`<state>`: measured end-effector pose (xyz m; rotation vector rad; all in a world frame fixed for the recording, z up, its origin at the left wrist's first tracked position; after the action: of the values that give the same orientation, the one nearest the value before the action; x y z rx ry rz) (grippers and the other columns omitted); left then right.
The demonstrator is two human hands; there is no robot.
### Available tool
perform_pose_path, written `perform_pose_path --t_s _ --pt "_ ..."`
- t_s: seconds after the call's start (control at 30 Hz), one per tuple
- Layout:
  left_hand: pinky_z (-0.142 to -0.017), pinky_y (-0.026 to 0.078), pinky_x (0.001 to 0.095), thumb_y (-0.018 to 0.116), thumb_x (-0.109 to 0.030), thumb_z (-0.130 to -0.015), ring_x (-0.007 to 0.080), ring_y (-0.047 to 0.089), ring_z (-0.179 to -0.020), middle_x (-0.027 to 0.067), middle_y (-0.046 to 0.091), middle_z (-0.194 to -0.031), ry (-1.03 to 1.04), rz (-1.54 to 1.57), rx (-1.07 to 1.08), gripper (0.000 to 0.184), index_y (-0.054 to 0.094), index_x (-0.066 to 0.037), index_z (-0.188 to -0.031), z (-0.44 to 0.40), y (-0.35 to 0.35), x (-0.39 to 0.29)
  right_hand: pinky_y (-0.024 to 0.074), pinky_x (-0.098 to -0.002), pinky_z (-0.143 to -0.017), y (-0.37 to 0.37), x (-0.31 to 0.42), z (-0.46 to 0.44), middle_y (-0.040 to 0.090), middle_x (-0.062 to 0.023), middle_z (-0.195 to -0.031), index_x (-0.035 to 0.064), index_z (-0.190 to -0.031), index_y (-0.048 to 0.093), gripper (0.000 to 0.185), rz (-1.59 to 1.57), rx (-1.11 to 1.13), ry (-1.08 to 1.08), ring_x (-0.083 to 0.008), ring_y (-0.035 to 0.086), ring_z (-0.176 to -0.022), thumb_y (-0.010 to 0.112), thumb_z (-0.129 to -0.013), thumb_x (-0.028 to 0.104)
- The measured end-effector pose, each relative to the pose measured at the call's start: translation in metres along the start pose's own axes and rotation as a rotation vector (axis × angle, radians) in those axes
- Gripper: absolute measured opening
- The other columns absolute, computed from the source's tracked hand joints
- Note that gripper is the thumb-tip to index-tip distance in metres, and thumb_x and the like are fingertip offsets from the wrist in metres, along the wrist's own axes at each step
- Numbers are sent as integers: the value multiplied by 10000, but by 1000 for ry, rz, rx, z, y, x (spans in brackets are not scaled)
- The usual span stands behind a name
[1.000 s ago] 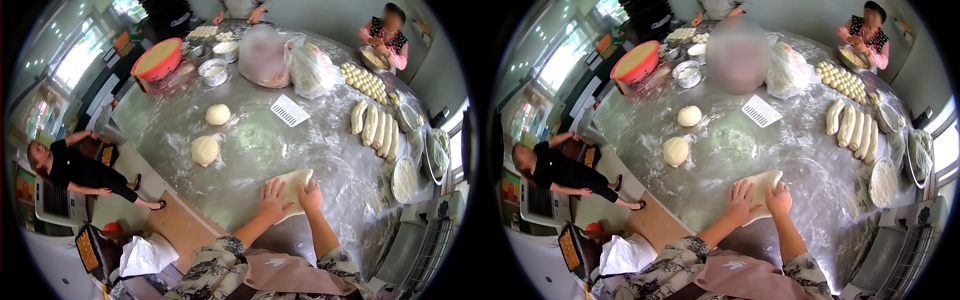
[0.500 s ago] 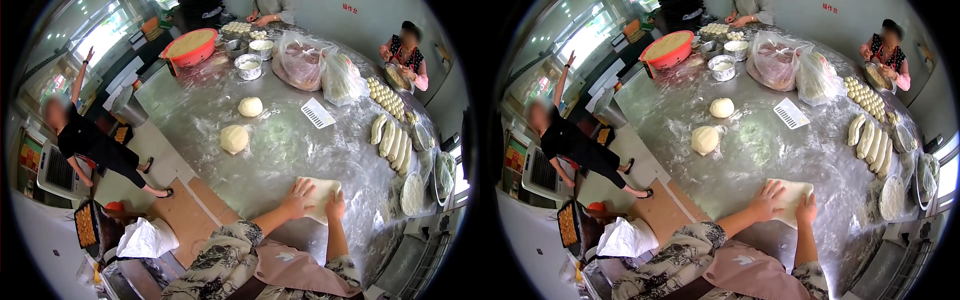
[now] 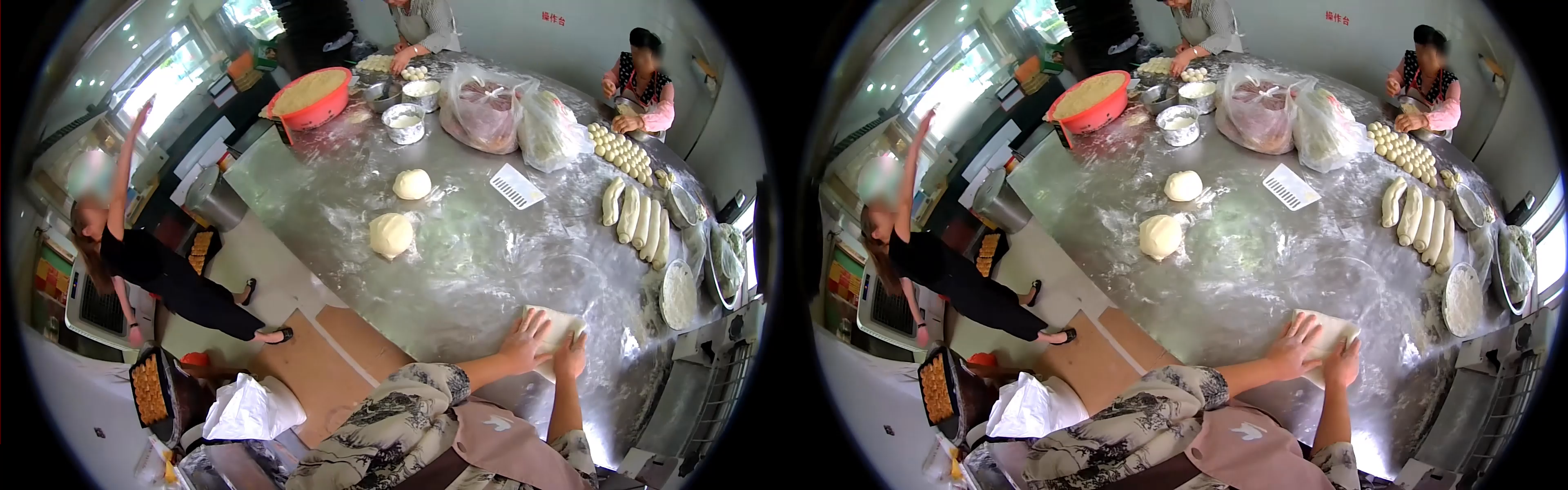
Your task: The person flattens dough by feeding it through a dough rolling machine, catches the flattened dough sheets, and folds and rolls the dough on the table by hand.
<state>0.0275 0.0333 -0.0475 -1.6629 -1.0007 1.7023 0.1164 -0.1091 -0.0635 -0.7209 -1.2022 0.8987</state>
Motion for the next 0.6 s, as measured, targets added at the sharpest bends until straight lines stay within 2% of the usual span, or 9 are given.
perform_pose_path --t_s 0.1,0.2,0.23,0.27,0.3,0.33,0.37,0.47,0.6 --pt "-1137 183 507 607 -441 -859 418 147 -1420 223 198 -1528 43 92 -133 803 281 -17 -1458 2 3 10 444 -441 -925 1 -11 -17 573 -241 -1237 74 -1375 447 522 -325 56 -157 -403 562 -1115 437 -959 390" --pt "-1125 218 501 634 -374 -858 458 240 -1377 298 265 -1474 165 249 -370 787 297 47 -1432 16 8 7 443 -449 -943 -7 -22 -34 570 -235 -1232 44 -1294 508 448 -51 -153 -338 -412 564 -1077 485 -944 322" --pt "-1118 230 499 646 -352 -850 453 257 -1371 303 285 -1462 187 199 -348 779 310 64 -1417 21 14 10 446 -467 -941 -42 4 -15 553 -243 -1252 28 -1262 532 446 -88 -62 -173 -426 566 -1068 490 -940 334" --pt "-1112 243 497 658 -330 -842 448 274 -1366 309 306 -1449 232 156 -318 771 323 82 -1401 24 20 11 450 -484 -923 -38 -4 -33 548 -256 -1256 7 -1242 544 469 105 31 -406 -433 554 -1090 504 -932 355" --pt "-1081 288 503 654 -316 -840 466 352 -1306 326 366 -1399 212 220 -307 730 358 94 -1367 30 3 -2 490 -504 -779 -64 10 -25 649 -258 -966 37 -1242 544 494 44 -147 -408 -436 616 -914 532 -910 402" --pt "-1048 318 527 650 -300 -839 468 418 -1243 323 417 -1353 210 199 -163 680 394 94 -1331 27 11 0 487 -506 -781 -101 37 -10 650 -253 -957 66 -1198 577 435 48 -39 -266 -424 617 -920 540 -902 382" --pt "-1037 327 547 645 -296 -843 464 441 -1219 320 448 -1317 337 78 -335 655 408 87 -1318 36 16 0 484 -513 -777 -122 41 -10 656 -228 -964 89 -1150 599 388 -3 -101 -324 -415 620 -925 546 -894 377" --pt "-1059 305 542 629 -282 -847 452 421 -1245 288 446 -1337 290 14 -234 627 408 45 -1334 33 30 0 497 -487 -767 -214 65 8 671 -167 -940 134 -1109 598 314 148 -81 -310 -372 637 -909 538 -892 353" --pt "-1069 303 523 624 -245 -837 432 418 -1252 247 466 -1328 238 -42 -190 602 416 21 -1336 33 18 -12 507 -463 -718 -365 41 4 657 -140 -871 166 -1051 579 253 234 -379 -307 -365 637 -842 547 -883 353"
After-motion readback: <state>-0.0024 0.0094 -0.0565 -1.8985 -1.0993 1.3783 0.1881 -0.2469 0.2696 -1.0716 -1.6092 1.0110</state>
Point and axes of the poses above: each hand's wrist, its own z-axis away from the middle knuckle, its own y-axis out of the palm, x = y × z, the point moved 5 cm from there along -z, towards the middle knuckle
